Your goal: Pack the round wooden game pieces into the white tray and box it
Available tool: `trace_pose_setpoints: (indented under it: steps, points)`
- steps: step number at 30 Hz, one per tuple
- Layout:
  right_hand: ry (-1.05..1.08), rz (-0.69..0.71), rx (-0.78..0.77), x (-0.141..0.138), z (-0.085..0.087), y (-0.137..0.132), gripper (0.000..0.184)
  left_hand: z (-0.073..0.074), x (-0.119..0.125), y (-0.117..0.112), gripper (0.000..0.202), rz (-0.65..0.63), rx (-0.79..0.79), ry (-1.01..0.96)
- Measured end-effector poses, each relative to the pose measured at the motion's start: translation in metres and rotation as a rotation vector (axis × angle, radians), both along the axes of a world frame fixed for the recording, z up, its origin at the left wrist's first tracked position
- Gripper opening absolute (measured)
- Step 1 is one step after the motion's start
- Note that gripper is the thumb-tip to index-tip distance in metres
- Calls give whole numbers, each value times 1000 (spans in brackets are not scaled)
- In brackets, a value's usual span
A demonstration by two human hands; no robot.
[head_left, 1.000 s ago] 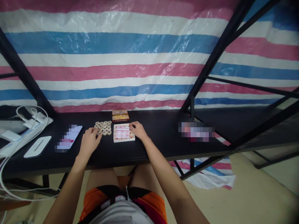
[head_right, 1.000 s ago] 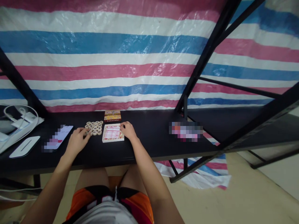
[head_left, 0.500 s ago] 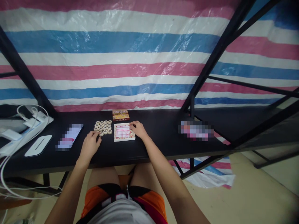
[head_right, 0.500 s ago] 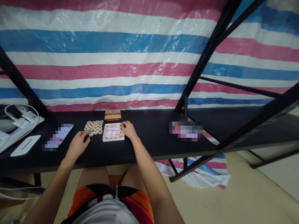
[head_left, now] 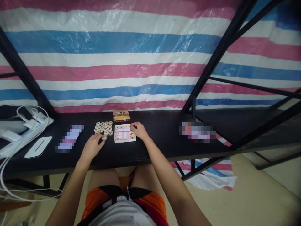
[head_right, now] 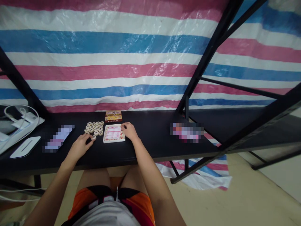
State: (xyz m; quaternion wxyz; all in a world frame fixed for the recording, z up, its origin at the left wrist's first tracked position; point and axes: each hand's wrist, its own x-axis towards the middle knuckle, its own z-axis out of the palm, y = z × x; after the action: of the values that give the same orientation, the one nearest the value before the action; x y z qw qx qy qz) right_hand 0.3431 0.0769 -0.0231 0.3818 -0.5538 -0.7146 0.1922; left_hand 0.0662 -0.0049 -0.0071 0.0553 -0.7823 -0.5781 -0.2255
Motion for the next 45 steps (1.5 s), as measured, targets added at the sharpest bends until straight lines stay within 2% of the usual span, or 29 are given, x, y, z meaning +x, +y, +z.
trace_pose_setpoints:
  steps: [4, 12, 18, 25, 31, 39, 45]
  points:
    - [7, 4, 3, 1, -2, 1, 20, -1, -1, 1, 19, -13, -8, -1]
    - [5, 5, 6, 1, -2, 2, 20, 0, 2, -1, 31, -89, -18, -22]
    - [14, 9, 5, 1, -2, 2, 20, 3, 3, -3, 30, -143, -42, -90]
    - [4, 10, 10, 1, -3, 3, 20, 11, 26, -8, 28, -220, -6, -271]
    - [-4, 12, 6, 2, -2, 2, 20, 6, 48, 5, 25, -226, -14, -230]
    - [-3, 10, 0, 1, -3, 2, 20, 1, 48, 3, 26, -308, -30, -224]
    - [-6, 9, -18, 0, 2, -1, 21, 4, 51, -2, 26, -339, -36, -208]
